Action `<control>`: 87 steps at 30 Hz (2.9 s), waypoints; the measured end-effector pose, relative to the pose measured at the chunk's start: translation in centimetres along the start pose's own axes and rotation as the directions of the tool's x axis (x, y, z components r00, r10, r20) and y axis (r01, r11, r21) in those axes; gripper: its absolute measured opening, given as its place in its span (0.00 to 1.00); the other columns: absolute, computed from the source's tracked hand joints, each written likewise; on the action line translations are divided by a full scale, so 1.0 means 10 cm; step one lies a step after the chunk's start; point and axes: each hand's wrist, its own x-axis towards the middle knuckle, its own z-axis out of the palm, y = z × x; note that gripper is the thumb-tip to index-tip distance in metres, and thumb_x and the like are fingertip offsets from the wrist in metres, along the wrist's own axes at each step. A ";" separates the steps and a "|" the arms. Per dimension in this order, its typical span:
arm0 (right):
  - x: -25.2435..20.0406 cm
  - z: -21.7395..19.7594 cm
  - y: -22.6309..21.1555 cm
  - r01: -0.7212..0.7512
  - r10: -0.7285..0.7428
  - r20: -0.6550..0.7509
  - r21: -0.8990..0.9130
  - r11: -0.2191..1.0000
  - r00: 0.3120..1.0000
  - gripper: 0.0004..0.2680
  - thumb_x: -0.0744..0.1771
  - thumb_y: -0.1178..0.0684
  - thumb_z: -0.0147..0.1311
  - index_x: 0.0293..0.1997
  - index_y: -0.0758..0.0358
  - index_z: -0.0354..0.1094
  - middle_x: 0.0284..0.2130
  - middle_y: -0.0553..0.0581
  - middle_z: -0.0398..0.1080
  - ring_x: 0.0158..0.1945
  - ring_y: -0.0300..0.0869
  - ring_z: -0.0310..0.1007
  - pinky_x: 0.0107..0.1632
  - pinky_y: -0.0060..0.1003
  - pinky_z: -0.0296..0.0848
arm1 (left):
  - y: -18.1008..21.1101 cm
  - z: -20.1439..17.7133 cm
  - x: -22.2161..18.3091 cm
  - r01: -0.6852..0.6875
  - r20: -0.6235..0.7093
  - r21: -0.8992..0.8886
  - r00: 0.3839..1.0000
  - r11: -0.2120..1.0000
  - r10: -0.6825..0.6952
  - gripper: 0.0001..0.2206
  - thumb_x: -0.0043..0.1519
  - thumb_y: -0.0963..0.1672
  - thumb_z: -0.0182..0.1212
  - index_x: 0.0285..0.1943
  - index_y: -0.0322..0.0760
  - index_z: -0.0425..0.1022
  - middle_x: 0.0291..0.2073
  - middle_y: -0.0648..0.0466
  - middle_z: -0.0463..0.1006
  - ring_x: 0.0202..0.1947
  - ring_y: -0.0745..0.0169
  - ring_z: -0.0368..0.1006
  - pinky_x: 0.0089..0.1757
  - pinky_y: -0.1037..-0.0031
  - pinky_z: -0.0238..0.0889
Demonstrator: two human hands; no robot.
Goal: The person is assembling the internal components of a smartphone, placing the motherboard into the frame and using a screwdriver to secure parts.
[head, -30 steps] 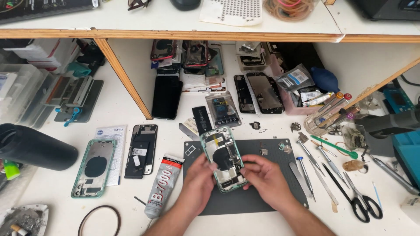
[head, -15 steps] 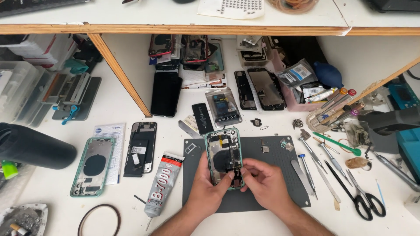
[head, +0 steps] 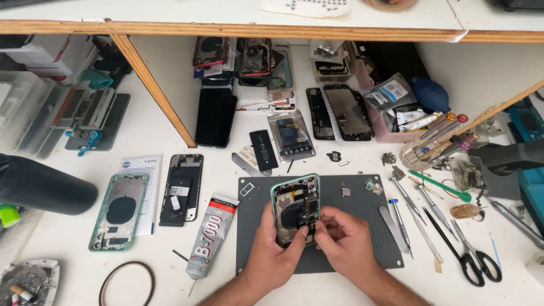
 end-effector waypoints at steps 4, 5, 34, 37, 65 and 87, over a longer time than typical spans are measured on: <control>-0.01 0.01 -0.03 0.079 -0.079 0.002 0.011 0.997 0.997 0.04 0.64 0.62 0.54 0.38 0.65 0.74 0.22 0.48 0.72 0.21 0.30 0.65 0.23 0.26 0.72 | -0.05 0.01 -0.02 -0.034 -0.008 -0.018 0.999 0.999 0.033 0.21 0.62 0.43 0.62 0.63 0.35 0.64 0.48 0.51 0.81 0.47 0.65 0.80 0.49 0.73 0.74; -0.01 0.02 -0.04 0.088 -0.087 0.006 -0.016 0.996 0.996 0.04 0.64 0.62 0.55 0.38 0.65 0.75 0.21 0.48 0.73 0.20 0.31 0.68 0.23 0.26 0.74 | -0.04 0.00 -0.02 0.009 -0.052 0.015 0.999 1.000 -0.008 0.20 0.60 0.44 0.64 0.60 0.37 0.67 0.45 0.53 0.81 0.44 0.67 0.79 0.47 0.75 0.73; -0.06 -0.04 0.11 0.011 -0.037 0.134 0.191 0.982 0.990 0.04 0.65 0.62 0.57 0.40 0.68 0.72 0.27 0.55 0.74 0.24 0.36 0.73 0.26 0.31 0.88 | -0.02 -0.04 -0.03 -0.028 -0.028 -0.060 0.999 0.998 0.026 0.18 0.54 0.39 0.66 0.54 0.36 0.70 0.38 0.54 0.80 0.36 0.69 0.75 0.39 0.75 0.74; -0.07 -0.04 0.12 -0.004 -0.016 0.108 0.185 0.983 0.994 0.05 0.64 0.63 0.57 0.43 0.69 0.71 0.27 0.55 0.73 0.24 0.35 0.73 0.27 0.31 0.87 | -0.04 -0.03 -0.03 -0.114 -0.025 -0.004 0.993 0.993 0.114 0.19 0.54 0.40 0.66 0.55 0.35 0.70 0.40 0.55 0.81 0.39 0.70 0.76 0.43 0.75 0.73; -0.11 0.07 0.07 -0.010 0.001 0.068 0.136 0.991 0.998 0.03 0.65 0.64 0.51 0.36 0.65 0.71 0.21 0.50 0.69 0.22 0.33 0.63 0.24 0.30 0.66 | -0.11 0.02 -0.09 -0.151 -0.131 0.161 0.976 0.975 0.172 0.16 0.53 0.43 0.67 0.49 0.37 0.71 0.35 0.55 0.80 0.33 0.66 0.75 0.38 0.73 0.72; 0.34 -0.33 -0.12 0.007 0.179 0.303 -0.523 0.852 0.936 0.35 0.55 0.47 0.70 0.68 0.54 0.58 0.54 0.53 0.68 0.56 0.47 0.70 0.55 0.38 0.68 | -0.32 -0.28 0.26 0.046 -0.085 -0.284 0.994 0.958 -0.073 0.38 0.55 0.36 0.62 0.77 0.40 0.50 0.70 0.41 0.62 0.58 0.54 0.72 0.55 0.66 0.68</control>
